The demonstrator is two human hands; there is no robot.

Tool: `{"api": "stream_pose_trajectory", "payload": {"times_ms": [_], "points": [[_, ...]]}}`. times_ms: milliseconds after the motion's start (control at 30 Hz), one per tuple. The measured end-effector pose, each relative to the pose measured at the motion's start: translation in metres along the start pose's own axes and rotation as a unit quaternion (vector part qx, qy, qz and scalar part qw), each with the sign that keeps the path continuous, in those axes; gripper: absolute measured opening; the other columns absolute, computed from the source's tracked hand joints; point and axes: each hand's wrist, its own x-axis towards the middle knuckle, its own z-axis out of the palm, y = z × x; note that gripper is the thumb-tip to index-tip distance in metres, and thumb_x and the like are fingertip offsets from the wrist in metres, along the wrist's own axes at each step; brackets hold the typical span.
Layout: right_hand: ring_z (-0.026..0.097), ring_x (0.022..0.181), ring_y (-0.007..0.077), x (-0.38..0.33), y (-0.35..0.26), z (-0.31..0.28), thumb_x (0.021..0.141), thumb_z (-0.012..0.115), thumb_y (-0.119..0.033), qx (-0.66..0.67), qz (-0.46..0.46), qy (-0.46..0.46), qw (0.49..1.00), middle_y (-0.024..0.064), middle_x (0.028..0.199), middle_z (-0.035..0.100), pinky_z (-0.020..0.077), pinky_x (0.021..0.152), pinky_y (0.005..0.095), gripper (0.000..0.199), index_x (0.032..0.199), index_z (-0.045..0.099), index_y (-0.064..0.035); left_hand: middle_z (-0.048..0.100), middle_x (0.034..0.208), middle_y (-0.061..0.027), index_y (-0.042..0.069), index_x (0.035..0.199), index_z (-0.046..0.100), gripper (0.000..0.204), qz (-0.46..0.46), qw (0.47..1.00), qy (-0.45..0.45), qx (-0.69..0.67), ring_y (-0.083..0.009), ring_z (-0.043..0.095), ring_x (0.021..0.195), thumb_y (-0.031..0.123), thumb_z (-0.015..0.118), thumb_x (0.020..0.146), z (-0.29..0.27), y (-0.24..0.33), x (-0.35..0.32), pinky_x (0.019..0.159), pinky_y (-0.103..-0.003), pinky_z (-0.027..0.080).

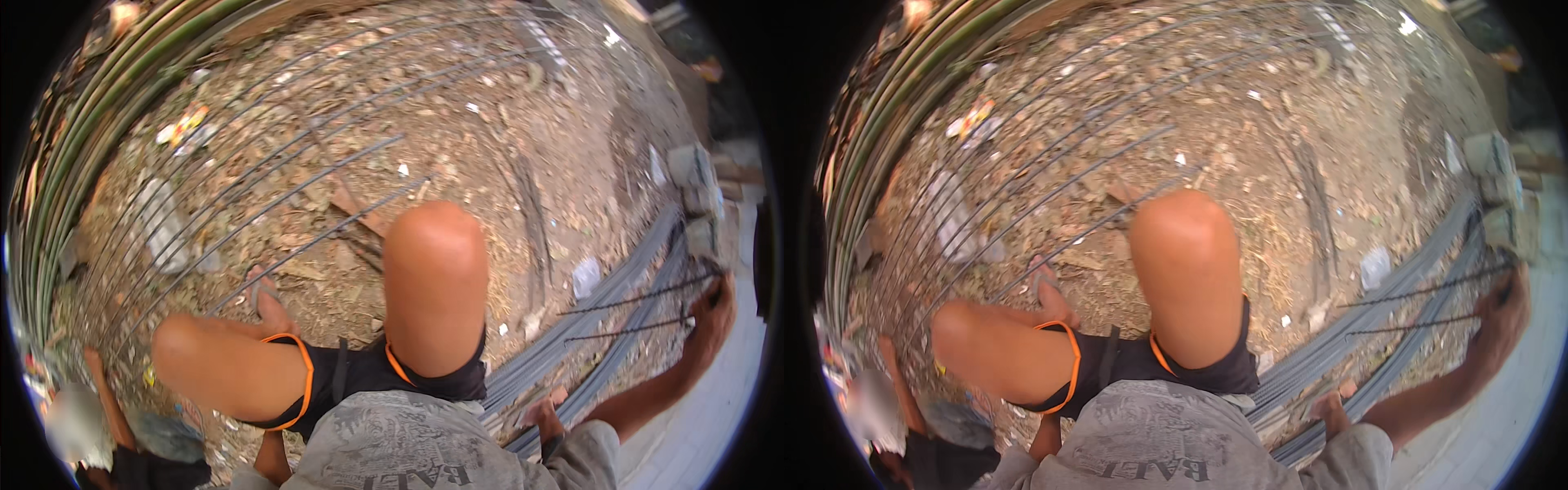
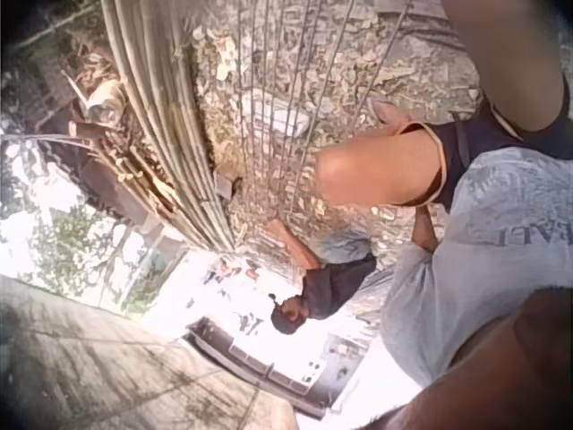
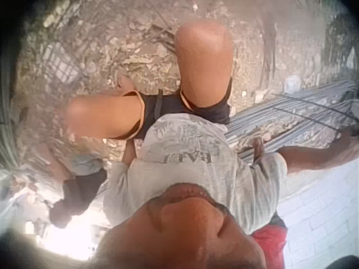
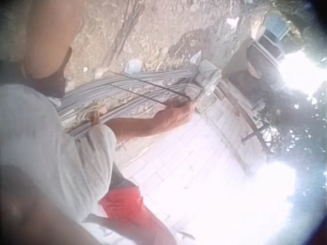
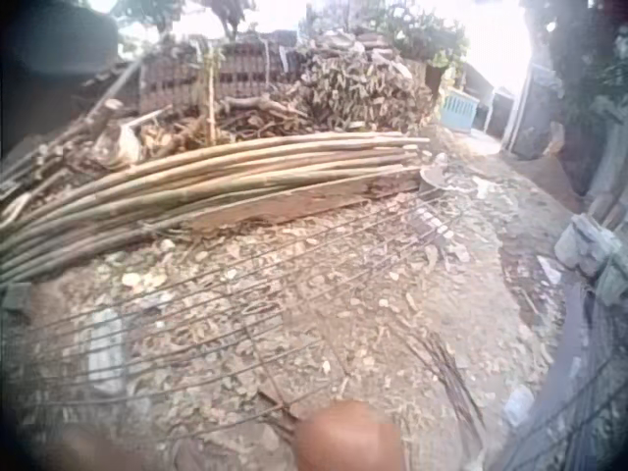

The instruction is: The person assembles a metal rebar frame by hand, using wire and a pair of pliers to secure the intersections of the horizontal and vertical bars.

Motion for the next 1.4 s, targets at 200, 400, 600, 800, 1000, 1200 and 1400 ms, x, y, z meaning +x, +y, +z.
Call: {"api": "stream_pose_trajectory", "payload": {"times_ms": [200, 400, 600, 800, 1000, 1200, 1400], "points": [[0.05, 0.067, 0.0138, 0.034, 0.014, 0.019, 0.103, 0.051, -0.036, 0.149, 0.016, -0.116, 0.982, 0.0007, 0.068, 0.046, 0.043, 0.067, 0.0258, 0.034, 0.09, 0.06, -0.006, 0.062, 0.067, -0.0013, 0.003, 0.095, 0.07, 0.039, -0.023, 0.997, 0.045, -0.06, -0.0161, 0.059, 0.055, 0.039, 0.056, 0.098, -0.036, 0.007, -0.014, 0.049, -0.032, 0.045], [0.049, 0.066, 0.0124, 0.063, -0.055, 0.065, 0.104, 0.053, -0.028, 0.155, -0.042, -0.13, 0.978, 0.0001, 0.067, 0.045, 0.0516, 0.08, 0.0334, 0.022, 0.097, 0.056, -0.0072, 0.061, 0.067, -0.0005, 0.003, 0.097, 0.07, 0.041, -0.029, 0.994, 0.068, -0.085, -0.0153, 0.059, 0.055, 0.041, 0.056, 0.099, -0.046, -0.002, -0.031, 0.048, -0.031, 0.044], [0.039, 0.051, 0.0096, 0.08, -0.114, 0.086, 0.105, 0.052, -0.028, 0.333, 0.003, -0.263, 0.906, -0.0032, 0.054, 0.03, 0.0544, 0.08, 0.0357, 0.03, 0.081, 0.053, -0.0113, 0.06, 0.066, 0.0002, 0.003, 0.099, 0.07, 0.042, -0.008, 0.986, 0.11, -0.129, -0.0146, 0.058, 0.055, 0.043, 0.055, 0.1, -0.044, 0.014, -0.047, 0.048, -0.03, 0.044], [0.036, 0.049, 0.0087, 0.012, -0.118, 0.131, 0.107, 0.048, -0.028, 0.402, 0.082, -0.43, 0.804, -0.0036, 0.055, 0.026, 0.0569, 0.08, 0.0396, 0.033, 0.077, 0.046, -0.0139, 0.033, 0.056, 0.006, -0.002, 0.11, 0.068, 0.06, 0.093, 0.989, 0.081, -0.084, -0.0031, 0.028, 0.042, 0.054, 0.047, 0.103, -0.1, 0.153, 0.023, 0.037, -0.023, 0.019], [0.055, 0.058, 0.0156, -0.085, -0.077, 0.172, 0.104, 0.053, -0.03, 0.457, 0.182, -0.426, 0.759, 0.0007, 0.055, 0.042, 0.0599, 0.08, 0.0494, 0.039, 0.07, 0.041, -0.0139, 0.033, 0.056, 0.0075, -0.002, 0.108, 0.073, 0.068, 0.31, 0.934, -0.141, 0.111, -0.0027, 0.026, 0.043, 0.059, 0.041, 0.103, -0.022, 0.332, -0.003, 0.04, -0.024, 0.02], [0.069, 0.084, 0.0283, -0.157, -0.015, 0.201, 0.105, 0.052, -0.031, 0.519, 0.242, -0.431, 0.697, 0.0095, 0.068, 0.064, 0.0507, 0.1, 0.056, 0.039, 0.071, 0.043, -0.0124, 0.043, 0.058, 0.0071, 0.002, 0.112, 0.072, 0.067, 0.336, 0.84, -0.363, 0.221, -0.0013, 0.03, 0.045, 0.06, 0.041, 0.103, 0.108, 0.394, -0.017, 0.039, -0.021, 0.02], [0.069, 0.098, 0.0263, -0.21, 0.029, 0.211, 0.106, 0.052, -0.031, 0.402, 0.263, -0.493, 0.725, 0.0187, 0.095, 0.072, 0.0463, 0.107, 0.052, 0.039, 0.073, 0.048, -0.0091, 0.05, 0.065, 0.0051, 0.003, 0.116, 0.071, 0.073, 0.257, 0.841, -0.44, 0.18, -0.0017, 0.029, 0.042, 0.067, 0.041, 0.099, 0.213, 0.38, -0.004, 0.037, -0.021, 0.02]]}}
